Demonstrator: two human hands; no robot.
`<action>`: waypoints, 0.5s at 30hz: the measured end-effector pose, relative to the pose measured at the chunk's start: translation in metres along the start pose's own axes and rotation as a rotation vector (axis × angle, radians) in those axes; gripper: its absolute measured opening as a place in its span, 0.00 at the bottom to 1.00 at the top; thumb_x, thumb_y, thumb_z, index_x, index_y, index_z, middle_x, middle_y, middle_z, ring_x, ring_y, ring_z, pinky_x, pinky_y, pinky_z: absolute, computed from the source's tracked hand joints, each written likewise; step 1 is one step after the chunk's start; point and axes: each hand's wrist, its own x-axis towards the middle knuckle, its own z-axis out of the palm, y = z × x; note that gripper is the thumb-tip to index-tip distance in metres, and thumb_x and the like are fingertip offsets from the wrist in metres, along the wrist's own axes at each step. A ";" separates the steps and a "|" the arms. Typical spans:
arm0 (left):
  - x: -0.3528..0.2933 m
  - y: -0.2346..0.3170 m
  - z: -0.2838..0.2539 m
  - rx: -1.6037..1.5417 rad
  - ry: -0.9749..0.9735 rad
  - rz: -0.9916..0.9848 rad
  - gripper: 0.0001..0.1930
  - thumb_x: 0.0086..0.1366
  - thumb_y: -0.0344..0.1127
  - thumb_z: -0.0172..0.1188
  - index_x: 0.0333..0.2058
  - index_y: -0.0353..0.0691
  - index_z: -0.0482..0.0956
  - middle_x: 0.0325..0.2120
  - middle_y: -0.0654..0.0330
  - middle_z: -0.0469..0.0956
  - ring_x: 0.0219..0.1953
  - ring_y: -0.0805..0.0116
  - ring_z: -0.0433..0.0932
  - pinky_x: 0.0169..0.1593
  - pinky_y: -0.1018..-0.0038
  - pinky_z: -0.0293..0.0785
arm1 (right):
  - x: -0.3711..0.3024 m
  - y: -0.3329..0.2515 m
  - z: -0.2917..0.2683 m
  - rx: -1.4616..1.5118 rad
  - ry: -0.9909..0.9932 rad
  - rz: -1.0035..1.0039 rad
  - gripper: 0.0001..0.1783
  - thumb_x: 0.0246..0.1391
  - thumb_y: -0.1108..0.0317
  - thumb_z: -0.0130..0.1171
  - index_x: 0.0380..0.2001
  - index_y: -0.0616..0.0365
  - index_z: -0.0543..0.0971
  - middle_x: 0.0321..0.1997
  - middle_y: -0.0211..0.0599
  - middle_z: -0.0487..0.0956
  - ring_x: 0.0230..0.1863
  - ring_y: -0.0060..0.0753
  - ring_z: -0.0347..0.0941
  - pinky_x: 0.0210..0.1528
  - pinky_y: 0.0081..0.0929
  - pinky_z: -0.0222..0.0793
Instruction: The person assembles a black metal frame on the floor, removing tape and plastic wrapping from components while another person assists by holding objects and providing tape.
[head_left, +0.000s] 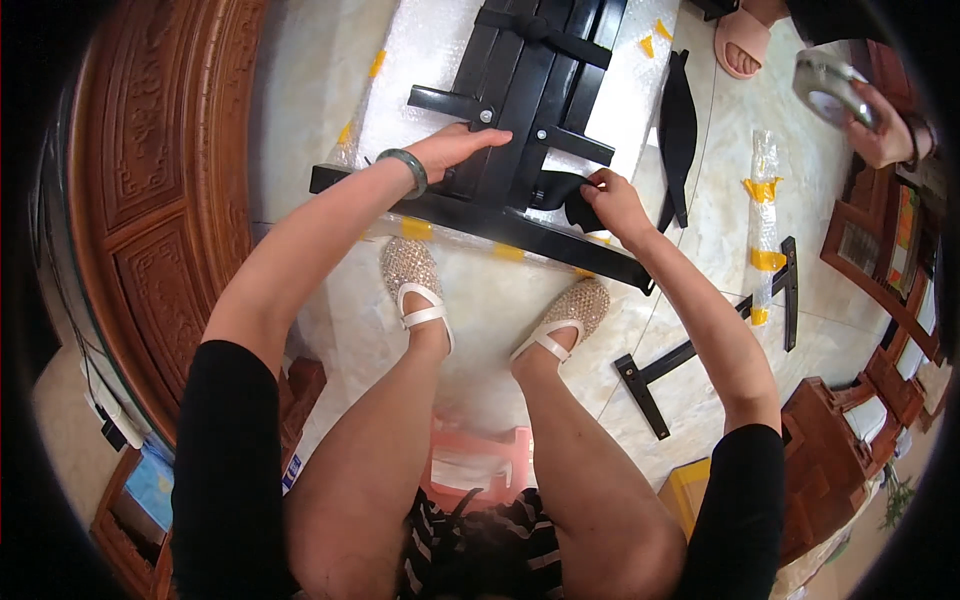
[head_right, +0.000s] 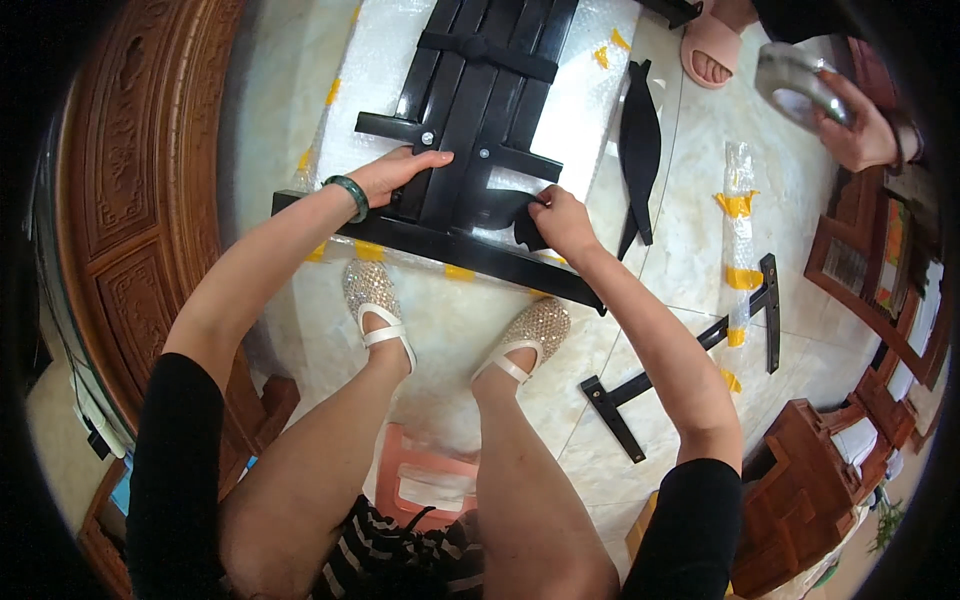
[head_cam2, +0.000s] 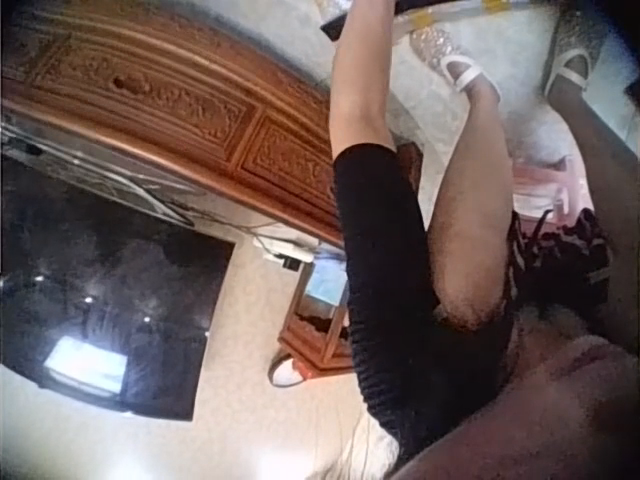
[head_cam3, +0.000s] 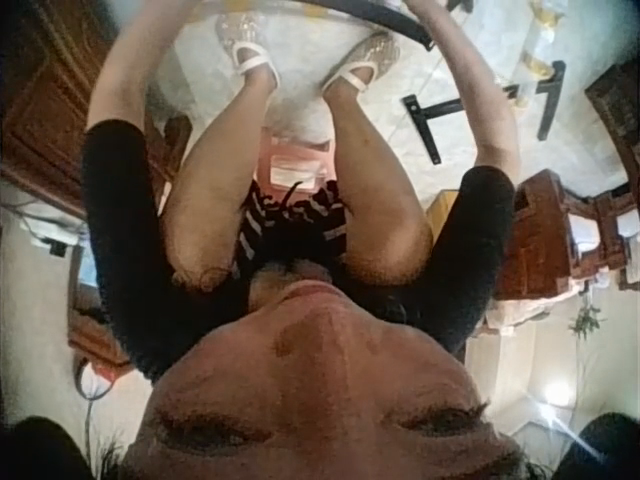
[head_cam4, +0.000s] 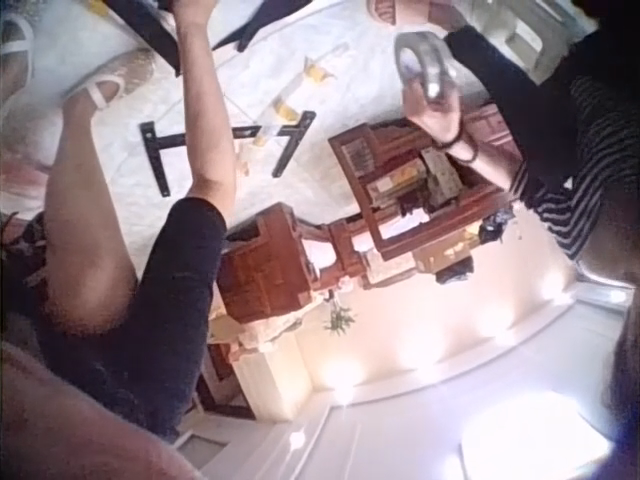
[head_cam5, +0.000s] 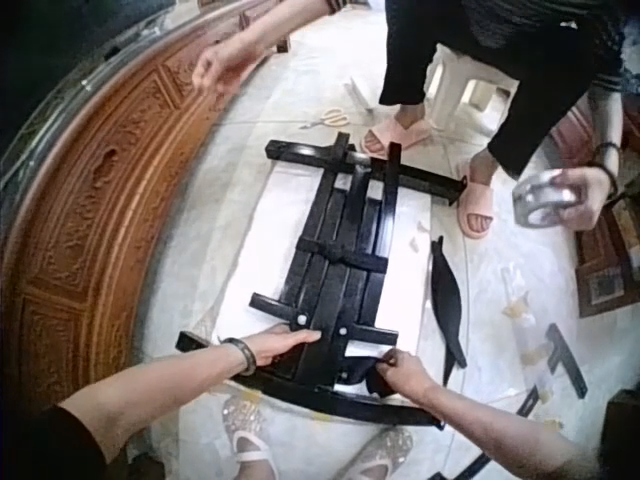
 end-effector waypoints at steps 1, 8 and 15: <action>-0.002 0.000 0.002 -0.007 -0.020 0.055 0.46 0.56 0.58 0.62 0.62 0.30 0.56 0.56 0.50 0.68 0.59 0.62 0.66 0.60 0.67 0.62 | -0.001 -0.002 0.001 0.061 0.007 0.015 0.15 0.51 0.64 0.57 0.37 0.65 0.80 0.36 0.54 0.80 0.40 0.52 0.78 0.46 0.37 0.71; -0.015 -0.001 0.011 0.076 0.061 0.447 0.30 0.64 0.54 0.54 0.49 0.28 0.73 0.44 0.53 0.77 0.47 0.68 0.74 0.51 0.73 0.69 | 0.001 -0.009 -0.007 -0.042 0.013 -0.158 0.14 0.53 0.64 0.57 0.36 0.63 0.81 0.31 0.52 0.81 0.33 0.50 0.79 0.41 0.35 0.73; -0.036 0.025 -0.005 0.753 0.268 0.406 0.37 0.55 0.67 0.55 0.27 0.26 0.79 0.27 0.40 0.78 0.33 0.48 0.78 0.40 0.64 0.73 | -0.001 -0.002 -0.001 0.015 0.061 -0.102 0.15 0.54 0.61 0.58 0.35 0.63 0.82 0.30 0.50 0.81 0.32 0.46 0.80 0.39 0.35 0.73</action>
